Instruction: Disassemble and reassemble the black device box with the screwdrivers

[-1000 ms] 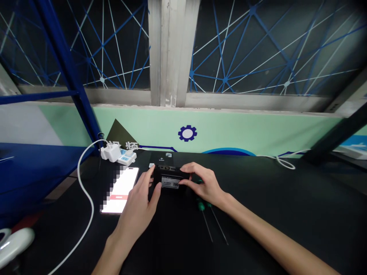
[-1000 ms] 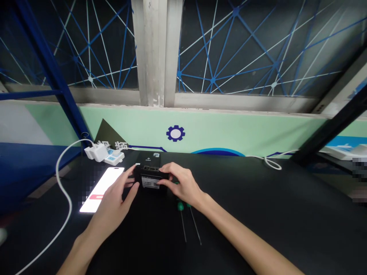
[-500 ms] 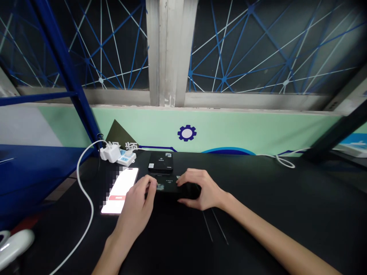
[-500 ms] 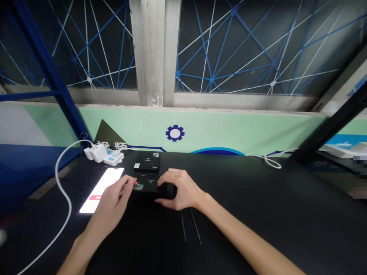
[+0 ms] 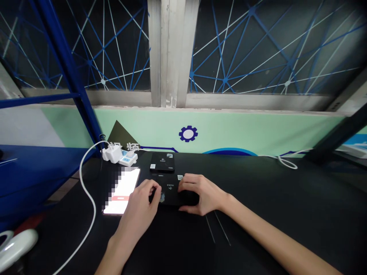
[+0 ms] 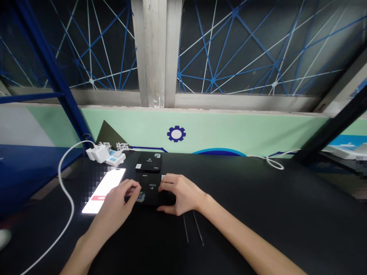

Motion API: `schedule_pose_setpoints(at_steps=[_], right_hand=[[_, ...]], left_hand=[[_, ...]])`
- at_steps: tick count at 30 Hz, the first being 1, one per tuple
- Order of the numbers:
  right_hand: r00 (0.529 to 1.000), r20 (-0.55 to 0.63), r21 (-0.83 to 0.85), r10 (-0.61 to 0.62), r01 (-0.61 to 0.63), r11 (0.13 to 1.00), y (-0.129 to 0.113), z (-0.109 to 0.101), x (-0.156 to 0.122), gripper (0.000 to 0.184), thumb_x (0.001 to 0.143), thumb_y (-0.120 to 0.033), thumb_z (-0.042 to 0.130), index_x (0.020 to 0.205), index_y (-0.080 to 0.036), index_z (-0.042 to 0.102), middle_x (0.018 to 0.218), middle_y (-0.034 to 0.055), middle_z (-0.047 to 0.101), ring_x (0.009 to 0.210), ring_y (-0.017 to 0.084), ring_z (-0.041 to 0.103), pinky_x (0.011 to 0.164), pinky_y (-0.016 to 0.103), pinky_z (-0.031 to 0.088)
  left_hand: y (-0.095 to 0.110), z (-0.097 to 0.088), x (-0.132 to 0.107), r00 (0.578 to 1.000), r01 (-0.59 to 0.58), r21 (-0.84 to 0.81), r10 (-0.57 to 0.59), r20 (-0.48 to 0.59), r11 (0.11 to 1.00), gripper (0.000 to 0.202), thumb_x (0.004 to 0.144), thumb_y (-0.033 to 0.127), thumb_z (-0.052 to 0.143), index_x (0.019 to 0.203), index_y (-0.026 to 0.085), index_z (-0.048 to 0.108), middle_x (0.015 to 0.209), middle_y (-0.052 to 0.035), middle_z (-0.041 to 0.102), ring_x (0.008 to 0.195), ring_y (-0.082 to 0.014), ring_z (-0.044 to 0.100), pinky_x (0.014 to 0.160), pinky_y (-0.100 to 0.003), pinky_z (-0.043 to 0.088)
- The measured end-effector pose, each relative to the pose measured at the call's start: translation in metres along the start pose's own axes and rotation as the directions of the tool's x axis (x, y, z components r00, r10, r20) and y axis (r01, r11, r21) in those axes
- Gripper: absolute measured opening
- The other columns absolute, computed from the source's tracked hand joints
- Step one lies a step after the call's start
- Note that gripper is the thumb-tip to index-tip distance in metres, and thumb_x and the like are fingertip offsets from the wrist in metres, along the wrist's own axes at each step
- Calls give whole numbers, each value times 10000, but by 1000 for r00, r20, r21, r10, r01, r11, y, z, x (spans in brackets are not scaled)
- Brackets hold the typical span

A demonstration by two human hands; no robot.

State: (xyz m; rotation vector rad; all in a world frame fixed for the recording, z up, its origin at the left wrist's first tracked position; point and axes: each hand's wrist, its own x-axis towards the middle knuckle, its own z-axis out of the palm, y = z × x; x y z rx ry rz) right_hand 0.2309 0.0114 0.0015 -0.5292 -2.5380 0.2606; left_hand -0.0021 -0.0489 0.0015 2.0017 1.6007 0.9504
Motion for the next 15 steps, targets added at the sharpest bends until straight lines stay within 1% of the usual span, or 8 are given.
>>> schedule_pose_setpoints(at_steps=[2, 5, 8, 10, 12, 13, 15], right_hand=[[998, -9, -60, 54, -55, 997, -1, -1, 1, 366, 784, -494, 746, 959, -180, 674, 972, 93, 688, 830, 223, 609, 727, 355, 499], [987, 6, -170, 160, -156, 973, -2, -2, 3, 561, 726, -628, 754, 1068, -191, 677, 1103, 113, 675, 930, 272, 600, 835, 434, 470], [968, 59, -176, 242, -229, 957, -3, -3, 4, 763, 656, -698, 768, 1215, -194, 641, 1213, 129, 638, 1012, 306, 603, 933, 496, 436], [960, 88, -142, 266, -252, 957, -2, -4, 3, 809, 638, -675, 792, 1266, -191, 627, 1277, 140, 612, 1084, 324, 599, 1006, 519, 407], [955, 118, -104, 272, -260, 960, -1, -6, 2, 792, 643, -596, 823, 1293, -191, 623, 1340, 144, 589, 1172, 337, 575, 1066, 519, 376], [954, 138, -83, 266, -256, 963, 1, -7, 1, 771, 649, -544, 833, 1303, -194, 622, 1368, 142, 579, 1204, 336, 561, 1081, 508, 373], [955, 178, -32, 238, -236, 971, 3, -9, 0, 738, 659, -436, 832, 1326, -203, 615, 1415, 128, 557, 1232, 322, 548, 1080, 474, 392]], left_hand=[[-1, 0, 0, 1000, -2, -3, 2, 3, 1000, 245, 989, 376, 422, 885, 248, 602, 897, -17, 628, 831, -205, 626, 750, -341, 496], [-1, 0, 0, 1000, -4, -4, 4, -1, 1000, 245, 989, 371, 413, 886, 247, 598, 906, -20, 629, 828, -201, 628, 756, -344, 503], [0, -1, 1, 1000, -5, 1, 5, 1, 1000, 240, 986, 367, 413, 879, 245, 590, 908, -20, 628, 828, -197, 629, 758, -340, 512], [1, -1, 0, 1000, -1, 6, 1, 4, 1000, 244, 988, 373, 409, 879, 245, 585, 917, -20, 629, 827, -195, 628, 752, -336, 518], [1, -1, 0, 1000, 7, 22, -7, 8, 1000, 251, 992, 387, 400, 904, 247, 589, 953, -26, 636, 851, -203, 633, 755, -343, 525], [0, 0, 0, 1000, 7, 40, -7, 5, 999, 251, 992, 393, 398, 934, 247, 595, 991, -34, 640, 893, -213, 637, 776, -353, 527], [-3, 3, -1, 1000, 0, 87, 1, -10, 996, 259, 986, 403, 405, 1039, 243, 602, 1117, -61, 638, 1047, -245, 622, 865, -386, 521]])
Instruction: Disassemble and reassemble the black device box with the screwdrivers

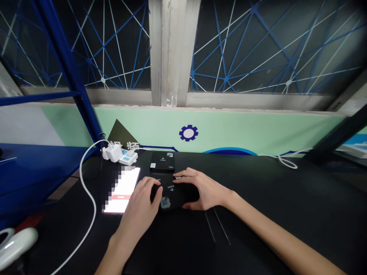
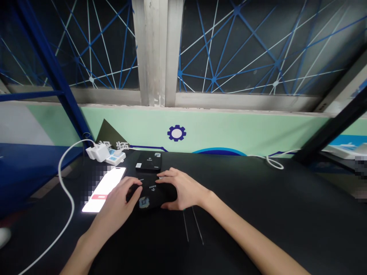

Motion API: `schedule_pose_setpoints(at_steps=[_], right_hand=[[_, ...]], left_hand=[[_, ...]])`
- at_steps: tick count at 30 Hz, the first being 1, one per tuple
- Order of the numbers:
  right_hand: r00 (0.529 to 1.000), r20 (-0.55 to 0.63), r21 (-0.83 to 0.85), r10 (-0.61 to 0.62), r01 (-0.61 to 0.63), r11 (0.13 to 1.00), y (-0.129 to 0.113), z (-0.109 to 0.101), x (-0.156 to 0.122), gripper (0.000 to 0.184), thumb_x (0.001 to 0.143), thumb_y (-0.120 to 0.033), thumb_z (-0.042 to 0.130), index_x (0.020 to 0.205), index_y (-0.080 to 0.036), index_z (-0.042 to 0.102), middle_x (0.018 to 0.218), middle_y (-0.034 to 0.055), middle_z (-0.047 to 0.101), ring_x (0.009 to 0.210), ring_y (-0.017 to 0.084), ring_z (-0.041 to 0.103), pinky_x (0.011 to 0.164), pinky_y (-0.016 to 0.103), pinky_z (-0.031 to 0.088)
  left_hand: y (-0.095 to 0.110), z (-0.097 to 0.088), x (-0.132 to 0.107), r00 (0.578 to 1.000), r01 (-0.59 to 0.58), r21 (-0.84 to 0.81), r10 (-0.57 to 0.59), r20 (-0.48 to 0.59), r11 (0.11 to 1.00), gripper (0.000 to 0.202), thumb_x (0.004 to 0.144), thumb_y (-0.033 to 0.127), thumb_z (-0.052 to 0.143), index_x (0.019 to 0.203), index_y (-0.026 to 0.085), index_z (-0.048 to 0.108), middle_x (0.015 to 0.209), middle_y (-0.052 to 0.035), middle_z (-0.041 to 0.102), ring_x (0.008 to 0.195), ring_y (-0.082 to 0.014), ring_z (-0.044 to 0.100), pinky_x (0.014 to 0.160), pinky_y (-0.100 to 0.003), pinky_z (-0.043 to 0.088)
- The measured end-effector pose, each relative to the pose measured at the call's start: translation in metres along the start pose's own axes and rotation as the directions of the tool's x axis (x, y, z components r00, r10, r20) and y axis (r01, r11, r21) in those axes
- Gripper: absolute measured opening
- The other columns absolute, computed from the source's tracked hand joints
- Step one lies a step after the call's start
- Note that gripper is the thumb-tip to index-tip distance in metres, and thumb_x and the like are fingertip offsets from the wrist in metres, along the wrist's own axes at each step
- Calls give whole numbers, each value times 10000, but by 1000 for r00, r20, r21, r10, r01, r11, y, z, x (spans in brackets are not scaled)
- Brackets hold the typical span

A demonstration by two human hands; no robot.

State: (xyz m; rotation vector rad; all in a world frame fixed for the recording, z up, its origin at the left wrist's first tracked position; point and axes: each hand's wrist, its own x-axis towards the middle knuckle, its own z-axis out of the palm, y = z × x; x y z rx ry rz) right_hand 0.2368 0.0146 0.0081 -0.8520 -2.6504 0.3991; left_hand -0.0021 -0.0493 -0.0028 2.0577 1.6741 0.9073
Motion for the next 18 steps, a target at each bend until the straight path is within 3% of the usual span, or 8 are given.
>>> schedule_pose_setpoints(at_steps=[2, 4, 13, 18], right_hand=[[999, 23, 47, -39, 38, 998, 2, -1, -1, 738, 662, -339, 805, 1359, -222, 594, 1447, 112, 529, 1234, 304, 545, 1060, 446, 419], [997, 27, 70, -66, 64, 995, 2, -2, -1, 765, 653, -264, 762, 1392, -244, 565, 1468, 102, 493, 1250, 302, 526, 1055, 445, 419], [999, 29, -96, -13, 15, 995, -8, -6, 2, 746, 635, -143, 627, 1375, -234, 599, 1243, 122, 545, 1040, 298, 542, 908, 486, 439], [998, -35, -79, -47, 44, 996, -1, 5, 3, 752, 642, -92, 582, 1389, -175, 560, 1380, 145, 555, 1182, 317, 527, 1011, 508, 419]], left_hand=[[-4, 4, -1, 1000, 9, 51, -9, -16, 999, 316, 984, 418, 411, 1179, 237, 581, 1287, -87, 594, 1234, -278, 545, 976, -427, 483], [-8, 7, -3, 1000, 19, 69, -20, 11, 997, 374, 982, 426, 418, 1278, 236, 547, 1358, -96, 567, 1288, -285, 515, 1015, -443, 463], [-8, 5, -2, 999, 25, 109, -28, 23, 994, 361, 979, 424, 396, 1216, 223, 578, 1164, -88, 631, 1104, -276, 598, 904, -426, 504], [-5, 3, -2, 997, 63, 124, -67, 27, 990, 366, 977, 438, 394, 1219, 228, 571, 1074, -82, 640, 1039, -275, 614, 837, -405, 513]])
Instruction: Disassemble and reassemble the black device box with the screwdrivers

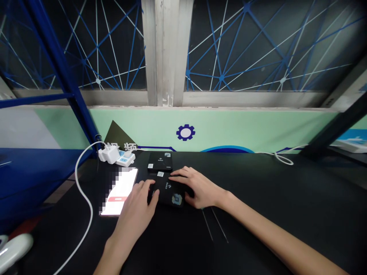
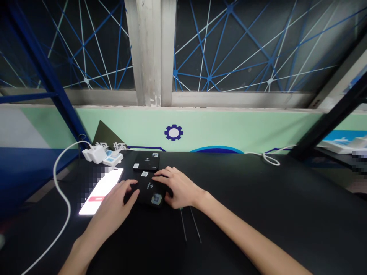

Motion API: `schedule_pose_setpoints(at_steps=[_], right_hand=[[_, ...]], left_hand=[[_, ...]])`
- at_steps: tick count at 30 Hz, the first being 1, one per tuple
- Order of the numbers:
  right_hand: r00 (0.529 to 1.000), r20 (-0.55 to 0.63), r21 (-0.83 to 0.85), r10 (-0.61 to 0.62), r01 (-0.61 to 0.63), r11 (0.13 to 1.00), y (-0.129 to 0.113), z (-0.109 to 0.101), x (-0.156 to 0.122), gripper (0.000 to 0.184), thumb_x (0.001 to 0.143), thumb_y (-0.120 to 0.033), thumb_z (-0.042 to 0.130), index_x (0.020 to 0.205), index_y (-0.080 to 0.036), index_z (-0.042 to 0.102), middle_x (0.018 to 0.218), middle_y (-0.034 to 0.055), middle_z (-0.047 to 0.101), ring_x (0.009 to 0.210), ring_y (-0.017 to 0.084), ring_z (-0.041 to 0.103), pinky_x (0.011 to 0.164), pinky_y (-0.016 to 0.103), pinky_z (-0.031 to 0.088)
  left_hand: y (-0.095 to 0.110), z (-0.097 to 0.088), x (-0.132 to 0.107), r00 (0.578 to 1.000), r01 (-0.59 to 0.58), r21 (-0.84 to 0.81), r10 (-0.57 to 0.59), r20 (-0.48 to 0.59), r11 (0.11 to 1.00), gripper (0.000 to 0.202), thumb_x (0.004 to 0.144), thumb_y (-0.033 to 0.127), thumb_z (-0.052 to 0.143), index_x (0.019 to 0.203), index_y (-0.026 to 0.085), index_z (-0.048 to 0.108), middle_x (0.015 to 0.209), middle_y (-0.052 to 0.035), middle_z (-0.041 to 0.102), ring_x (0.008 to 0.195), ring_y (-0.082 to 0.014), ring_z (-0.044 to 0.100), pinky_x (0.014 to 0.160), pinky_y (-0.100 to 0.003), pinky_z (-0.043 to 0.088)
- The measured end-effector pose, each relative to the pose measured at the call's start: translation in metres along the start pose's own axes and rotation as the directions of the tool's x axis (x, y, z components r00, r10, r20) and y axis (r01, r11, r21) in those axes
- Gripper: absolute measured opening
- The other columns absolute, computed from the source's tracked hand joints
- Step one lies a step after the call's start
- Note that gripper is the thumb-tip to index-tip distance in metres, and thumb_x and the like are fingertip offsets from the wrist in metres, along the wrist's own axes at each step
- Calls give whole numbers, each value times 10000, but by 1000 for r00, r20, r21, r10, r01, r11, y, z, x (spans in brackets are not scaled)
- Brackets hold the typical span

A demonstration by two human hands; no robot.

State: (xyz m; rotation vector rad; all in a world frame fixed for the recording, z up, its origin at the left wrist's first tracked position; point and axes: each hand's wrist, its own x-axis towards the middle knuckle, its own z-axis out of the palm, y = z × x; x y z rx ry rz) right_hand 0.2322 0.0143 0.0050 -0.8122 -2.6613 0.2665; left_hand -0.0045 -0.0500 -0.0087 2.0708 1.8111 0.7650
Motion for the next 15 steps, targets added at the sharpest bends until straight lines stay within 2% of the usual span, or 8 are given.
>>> schedule_pose_setpoints(at_steps=[4, 7, 9, 11, 13, 15], right_hand=[[1000, -10, 86, 7, -6, 996, 3, 3, -2, 742, 654, -58, 563, 1389, -160, 543, 1471, 154, 511, 1307, 305, 504, 1085, 480, 416], [1000, 13, 148, 11, -13, 989, 2, -1, -3, 732, 694, -99, 607, 1416, -182, 515, 1528, 156, 438, 1348, 312, 491, 1084, 465, 437], [1000, 3, 153, 10, -10, 988, 1, -4, -4, 683, 761, -197, 666, 1425, -191, 504, 1515, 164, 443, 1354, 319, 480, 1091, 479, 427], [1000, -17, 124, 10, -8, 992, 1, -7, -3, 705, 784, -371, 736, 1421, -177, 505, 1463, 181, 477, 1327, 328, 488, 1080, 479, 430], [1000, -21, 70, 9, -7, 998, 1, -9, -2, 812, 725, -543, 781, 1396, -165, 525, 1366, 181, 531, 1232, 333, 536, 1040, 480, 448], [1000, -12, 6, 13, -13, 1000, 0, -11, 0, 857, 663, -636, 792, 1347, -171, 564, 1257, 161, 575, 1107, 331, 581, 1002, 512, 447]], left_hand=[[2, -4, 0, 997, 53, 20, -54, 57, 998, 414, 990, 440, 370, 1295, 214, 533, 965, -77, 646, 924, -273, 640, 750, -389, 507], [1, -4, 1, 993, 61, 37, -65, 99, 997, 453, 997, 438, 347, 1348, 200, 507, 901, -69, 655, 870, -277, 650, 710, -379, 488], [0, -3, 1, 993, 51, 52, -56, 104, 997, 475, 996, 425, 347, 1381, 189, 492, 891, -69, 666, 867, -281, 652, 704, -373, 476], [0, -2, 2, 992, 46, 70, -53, 116, 997, 500, 992, 407, 348, 1415, 169, 469, 895, -73, 675, 867, -286, 652, 695, -368, 464], [0, -3, 2, 989, 49, 88, -61, 137, 995, 524, 990, 399, 343, 1440, 150, 442, 901, -77, 679, 857, -290, 652, 684, -365, 454], [1, -4, 2, 984, 64, 101, -80, 161, 993, 545, 993, 403, 333, 1463, 139, 411, 915, -82, 682, 858, -292, 653, 674, -359, 444]])
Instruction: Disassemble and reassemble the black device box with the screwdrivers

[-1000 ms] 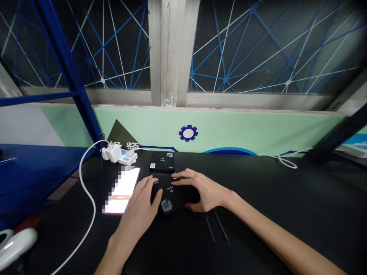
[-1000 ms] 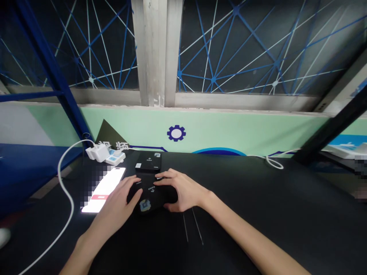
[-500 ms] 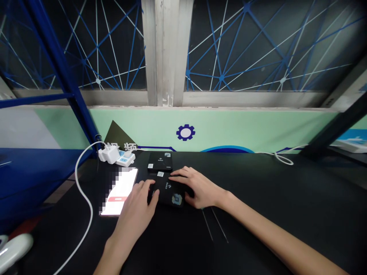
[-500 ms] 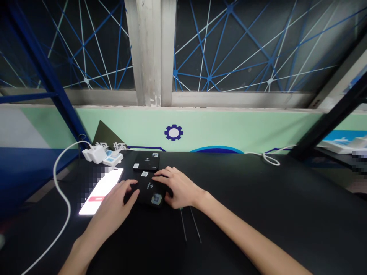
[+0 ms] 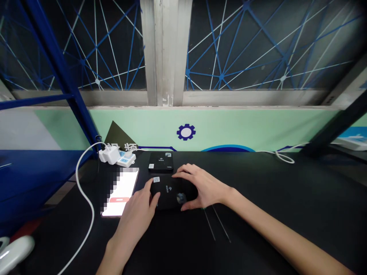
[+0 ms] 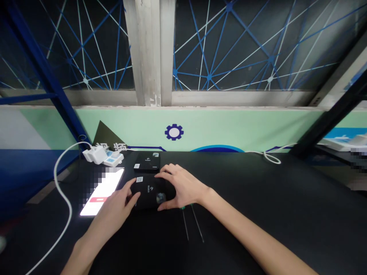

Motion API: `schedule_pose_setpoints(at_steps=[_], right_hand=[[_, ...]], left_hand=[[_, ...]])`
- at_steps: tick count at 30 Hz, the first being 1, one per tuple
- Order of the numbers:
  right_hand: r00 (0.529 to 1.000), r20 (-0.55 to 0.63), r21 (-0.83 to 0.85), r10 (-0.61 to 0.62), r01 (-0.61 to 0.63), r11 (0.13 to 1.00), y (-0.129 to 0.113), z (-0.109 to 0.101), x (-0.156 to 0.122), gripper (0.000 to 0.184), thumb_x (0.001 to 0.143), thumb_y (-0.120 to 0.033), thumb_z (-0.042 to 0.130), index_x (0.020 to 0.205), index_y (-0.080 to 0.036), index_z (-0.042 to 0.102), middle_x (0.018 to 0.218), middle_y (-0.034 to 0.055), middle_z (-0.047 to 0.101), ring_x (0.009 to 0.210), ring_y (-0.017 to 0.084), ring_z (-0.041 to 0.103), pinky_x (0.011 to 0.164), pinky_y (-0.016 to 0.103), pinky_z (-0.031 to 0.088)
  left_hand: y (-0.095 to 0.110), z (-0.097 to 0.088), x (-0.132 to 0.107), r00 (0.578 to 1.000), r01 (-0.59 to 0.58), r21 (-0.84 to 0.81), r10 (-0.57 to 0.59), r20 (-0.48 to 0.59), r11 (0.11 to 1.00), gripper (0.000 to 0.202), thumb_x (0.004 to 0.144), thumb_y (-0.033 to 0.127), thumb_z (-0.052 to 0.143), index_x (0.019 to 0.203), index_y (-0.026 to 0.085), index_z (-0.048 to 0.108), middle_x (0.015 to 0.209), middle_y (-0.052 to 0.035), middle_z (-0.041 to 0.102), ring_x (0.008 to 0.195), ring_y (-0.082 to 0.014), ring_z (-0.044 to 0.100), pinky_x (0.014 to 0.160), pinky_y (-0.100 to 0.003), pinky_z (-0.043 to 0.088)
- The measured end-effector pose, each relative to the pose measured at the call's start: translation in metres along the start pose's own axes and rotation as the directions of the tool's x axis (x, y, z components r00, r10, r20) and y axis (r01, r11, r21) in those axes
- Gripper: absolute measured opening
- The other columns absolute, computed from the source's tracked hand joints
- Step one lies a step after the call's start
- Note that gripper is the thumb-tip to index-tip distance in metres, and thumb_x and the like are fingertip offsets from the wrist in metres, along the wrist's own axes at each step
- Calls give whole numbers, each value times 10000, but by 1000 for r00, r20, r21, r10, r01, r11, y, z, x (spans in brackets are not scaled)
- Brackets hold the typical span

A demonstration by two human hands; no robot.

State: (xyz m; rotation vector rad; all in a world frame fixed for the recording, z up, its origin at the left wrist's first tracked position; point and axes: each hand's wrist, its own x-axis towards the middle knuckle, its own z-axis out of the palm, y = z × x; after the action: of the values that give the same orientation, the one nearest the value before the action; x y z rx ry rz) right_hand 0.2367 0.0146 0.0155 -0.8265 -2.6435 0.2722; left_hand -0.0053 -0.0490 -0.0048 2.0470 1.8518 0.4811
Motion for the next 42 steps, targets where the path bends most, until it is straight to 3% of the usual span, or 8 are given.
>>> schedule_pose_setpoints(at_steps=[3, 8, 11, 15, 18, 22, 31, 42], right_hand=[[1000, 27, -14, 5, -4, 1000, -2, -1, 0, 813, 648, -620, 805, 1302, -186, 592, 1210, 139, 584, 1028, 314, 605, 972, 512, 453], [999, 45, 101, -9, 4, 995, 1, 2, -3, 659, 674, -242, 755, 1306, -211, 573, 1376, 133, 518, 1204, 295, 578, 1036, 419, 451], [999, 45, 70, -1, -2, 998, 4, 1, -4, 675, 645, -155, 679, 1308, -222, 574, 1422, 131, 497, 1245, 311, 548, 1062, 453, 423], [998, -9, -80, 63, -63, 995, 5, -2, -2, 544, 698, -195, 658, 1240, -219, 620, 1331, 122, 561, 1134, 312, 580, 999, 484, 433], [980, -61, -187, 188, -197, 962, 4, -5, -1, 341, 788, -281, 631, 1118, -197, 654, 1098, 102, 638, 951, 272, 626, 820, 395, 475], [944, 0, -277, 329, -316, 908, 5, -13, -3, 223, 806, -386, 646, 939, -207, 655, 896, 40, 638, 671, 191, 596, 589, 305, 363], [909, 140, -259, 393, -350, 900, 8, -26, -9, 335, 737, -508, 724, 915, -236, 641, 906, 49, 682, 745, 250, 646, 593, 312, 359], [842, 178, -238, 509, -465, 853, 7, -24, -9, 221, 703, -359, 705, 788, -229, 548, 671, 19, 623, 603, 218, 587, 523, 298, 309]], left_hand=[[2, -2, 0, 999, 30, -1, -30, 26, 1000, 584, 996, 411, 327, 1505, 125, 348, 904, -79, 683, 859, -287, 651, 665, -343, 432], [4, -1, -2, 997, 34, -17, -33, 67, 999, 675, 970, 452, 393, 1545, 121, 271, 780, -26, 664, 796, -273, 648, 613, -320, 409], [3, -1, -2, 998, 40, -20, -39, 57, 999, 724, 940, 529, 437, 1525, 123, 302, 760, -21, 668, 798, -280, 660, 601, -317, 410], [4, -3, -2, 995, 103, 1, -103, 11, 995, 612, 876, 595, 520, 1330, 188, 470, 798, -38, 672, 800, -302, 675, 561, -309, 393], [7, -5, -2, 991, 137, -6, -137, -6, 991, 551, 839, 636, 556, 1189, 217, 483, 807, -42, 668, 785, -312, 679, 543, -304, 388], [9, -6, -2, 987, 158, 0, -158, -28, 987, 483, 843, 640, 552, 1078, 229, 456, 763, -31, 649, 790, -321, 685, 559, -310, 397], [7, -5, -1, 989, 145, -1, -145, -15, 989, 354, 899, 586, 496, 975, 249, 416, 685, 9, 595, 706, -282, 652, 525, -293, 355], [8, -3, -4, 1000, -20, -123, 22, 15, 992, 195, 955, 426, 438, 974, 245, 508, 646, 28, 594, 691, -230, 630, 571, -295, 361]])
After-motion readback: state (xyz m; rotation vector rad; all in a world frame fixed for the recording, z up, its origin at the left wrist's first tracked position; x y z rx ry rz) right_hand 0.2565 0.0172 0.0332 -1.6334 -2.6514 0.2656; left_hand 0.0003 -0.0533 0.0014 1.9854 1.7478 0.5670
